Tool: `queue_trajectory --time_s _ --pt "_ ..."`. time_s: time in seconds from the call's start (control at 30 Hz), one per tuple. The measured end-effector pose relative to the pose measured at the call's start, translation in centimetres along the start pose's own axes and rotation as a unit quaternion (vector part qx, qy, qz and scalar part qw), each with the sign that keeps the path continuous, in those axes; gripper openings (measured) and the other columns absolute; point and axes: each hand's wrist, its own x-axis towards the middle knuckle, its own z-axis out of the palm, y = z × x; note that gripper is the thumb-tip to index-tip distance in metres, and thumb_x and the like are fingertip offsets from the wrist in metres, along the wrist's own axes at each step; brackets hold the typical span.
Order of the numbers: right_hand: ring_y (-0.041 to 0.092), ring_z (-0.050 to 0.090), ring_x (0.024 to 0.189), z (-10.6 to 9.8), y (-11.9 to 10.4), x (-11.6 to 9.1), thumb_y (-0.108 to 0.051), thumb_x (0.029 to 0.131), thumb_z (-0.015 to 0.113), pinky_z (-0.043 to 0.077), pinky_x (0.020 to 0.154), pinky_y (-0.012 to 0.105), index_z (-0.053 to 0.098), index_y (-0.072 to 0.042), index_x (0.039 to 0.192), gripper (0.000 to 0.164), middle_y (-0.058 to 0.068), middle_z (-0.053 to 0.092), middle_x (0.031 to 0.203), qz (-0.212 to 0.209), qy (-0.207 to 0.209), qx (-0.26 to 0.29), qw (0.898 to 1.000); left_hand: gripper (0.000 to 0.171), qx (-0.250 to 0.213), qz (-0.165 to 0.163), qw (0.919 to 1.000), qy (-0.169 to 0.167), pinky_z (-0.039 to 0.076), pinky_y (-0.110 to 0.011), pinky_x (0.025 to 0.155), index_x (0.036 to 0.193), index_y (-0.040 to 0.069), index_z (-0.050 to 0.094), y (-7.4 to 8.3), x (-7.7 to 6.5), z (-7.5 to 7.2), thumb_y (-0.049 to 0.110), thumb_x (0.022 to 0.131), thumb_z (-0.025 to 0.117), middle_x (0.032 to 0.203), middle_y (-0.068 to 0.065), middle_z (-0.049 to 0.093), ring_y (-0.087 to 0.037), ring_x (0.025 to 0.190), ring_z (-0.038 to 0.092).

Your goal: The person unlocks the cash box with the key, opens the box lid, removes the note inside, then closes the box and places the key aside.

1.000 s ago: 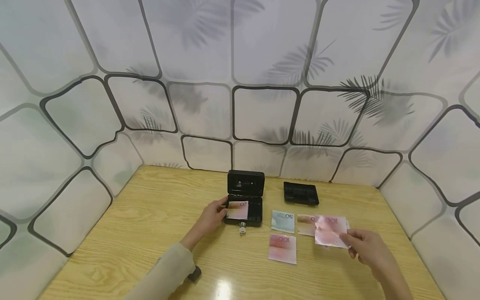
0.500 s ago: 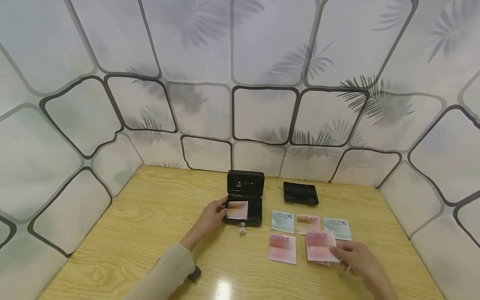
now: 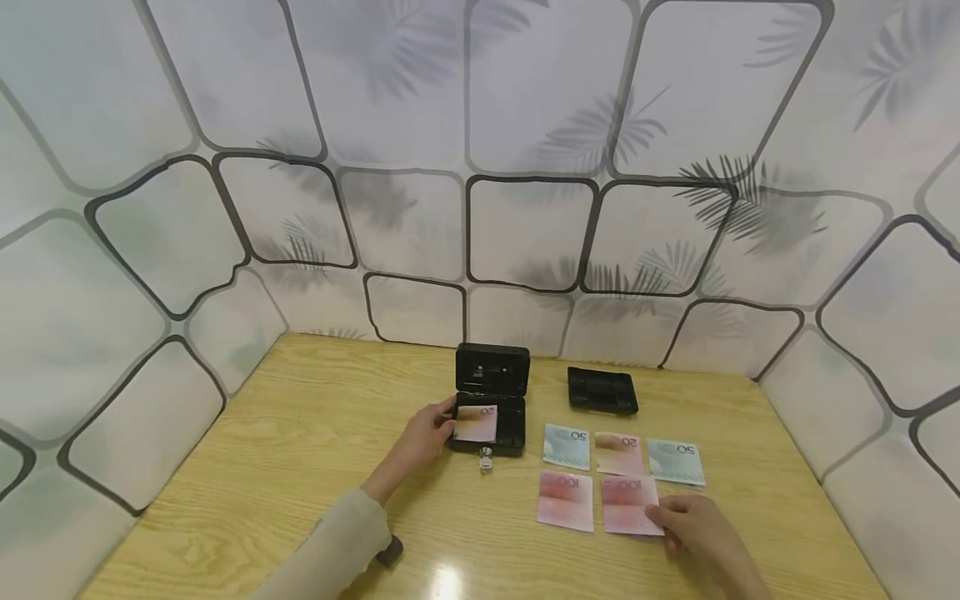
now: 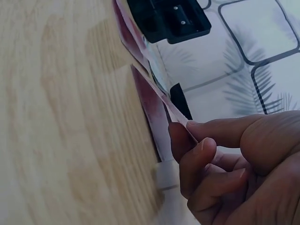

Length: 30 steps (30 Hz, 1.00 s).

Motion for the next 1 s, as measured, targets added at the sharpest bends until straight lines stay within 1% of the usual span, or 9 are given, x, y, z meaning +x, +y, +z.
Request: queue_trajectory --time_s 0.13,0.27,0.37,0.43,0.57,0.67,0.83,0.93,1.0 --pt "0.009 0.046 0.054 0.7 0.1 0.2 -0.018 0.101 0.066 0.035 0.048 0.021 0.068 0.000 0.090 0.021 0.000 0.054 0.061 -0.010 0.025 -0.009 1.000 0.048 -0.002 0.001 1.0000 0.001 0.048 -0.049 0.100 0.150 -0.005 0.049 0.0 0.1 0.0 0.002 0.103 0.058 0.138 -0.030 0.056 -0.032 0.121 0.056" --pt "0.011 0.047 0.055 1.3 0.0 0.4 -0.017 0.098 0.068 0.036 0.051 0.022 0.068 -0.001 0.087 0.020 0.000 0.052 0.060 -0.014 0.060 -0.045 0.997 0.048 -0.004 -0.003 1.0000 0.000 0.047 -0.049 0.101 0.151 -0.005 0.048 0.0 0.0 -0.1 0.002 0.104 0.057 0.140 -0.030 0.055 -0.033 0.124 0.055" --pt "0.013 0.048 0.057 1.6 -0.1 0.6 -0.019 0.097 0.070 0.037 0.053 0.024 0.070 -0.003 0.087 0.019 -0.001 0.052 0.060 -0.011 0.086 -0.081 0.993 0.048 -0.005 -0.006 1.0000 -0.002 0.048 -0.047 0.096 0.151 -0.005 0.048 0.0 0.0 -0.1 0.003 0.104 0.057 0.141 -0.030 0.054 -0.031 0.120 0.055" --pt "0.014 0.049 0.058 1.7 -0.1 0.7 -0.021 0.096 0.070 0.037 0.054 0.024 0.071 -0.004 0.088 0.019 -0.002 0.053 0.061 -0.012 0.096 -0.100 0.990 0.049 -0.006 -0.009 0.9999 -0.003 0.048 -0.045 0.093 0.151 -0.004 0.047 0.0 0.0 -0.2 0.003 0.104 0.057 0.141 -0.029 0.054 -0.030 0.115 0.055" --pt "0.014 0.048 0.062 1.7 -0.2 0.6 -0.023 0.095 0.071 0.038 0.056 0.026 0.072 -0.003 0.089 0.021 -0.003 0.054 0.066 -0.017 0.103 -0.130 0.986 0.048 -0.006 -0.011 0.9999 -0.002 0.048 -0.044 0.092 0.151 -0.004 0.048 0.0 -0.1 -0.1 0.003 0.104 0.057 0.140 -0.030 0.055 -0.030 0.113 0.055" --pt "0.016 0.049 0.064 1.7 -0.2 0.5 -0.025 0.094 0.072 0.039 0.058 0.027 0.072 -0.002 0.089 0.024 -0.002 0.055 0.069 -0.022 0.103 -0.147 0.983 0.048 -0.004 -0.010 0.9999 -0.001 0.048 -0.045 0.094 0.150 -0.004 0.048 0.1 -0.1 -0.1 0.002 0.104 0.057 0.140 -0.030 0.055 -0.030 0.117 0.055" --pt "0.017 0.051 0.070 1.6 -0.7 0.0 -0.032 0.095 0.072 0.041 0.062 0.030 0.071 0.000 0.092 0.032 -0.002 0.059 0.076 -0.009 0.095 -0.170 0.981 0.048 -0.006 -0.008 0.9999 -0.002 0.048 -0.046 0.093 0.150 -0.005 0.048 0.2 -0.2 -0.2 0.002 0.104 0.057 0.140 -0.030 0.055 -0.031 0.119 0.055" --pt "0.018 0.053 0.073 1.1 -1.1 -0.5 -0.035 0.096 0.072 0.044 0.064 0.033 0.072 0.003 0.096 0.038 -0.002 0.063 0.080 -0.001 0.087 -0.171 0.981 0.048 -0.006 -0.006 1.0000 -0.002 0.048 -0.047 0.096 0.151 -0.005 0.048 0.2 -0.1 -0.2 0.002 0.104 0.057 0.140 -0.030 0.055 -0.031 0.121 0.055" --pt "0.018 0.055 0.073 0.7 -1.4 -0.9 -0.037 0.098 0.070 0.046 0.063 0.033 0.071 0.004 0.100 0.041 -0.001 0.064 0.080 0.002 0.086 -0.162 0.983 0.048 -0.008 -0.008 0.9999 -0.004 0.048 -0.046 0.096 0.151 -0.004 0.048 0.2 -0.1 -0.2 0.003 0.104 0.057 0.141 -0.029 0.055 -0.031 0.120 0.055"
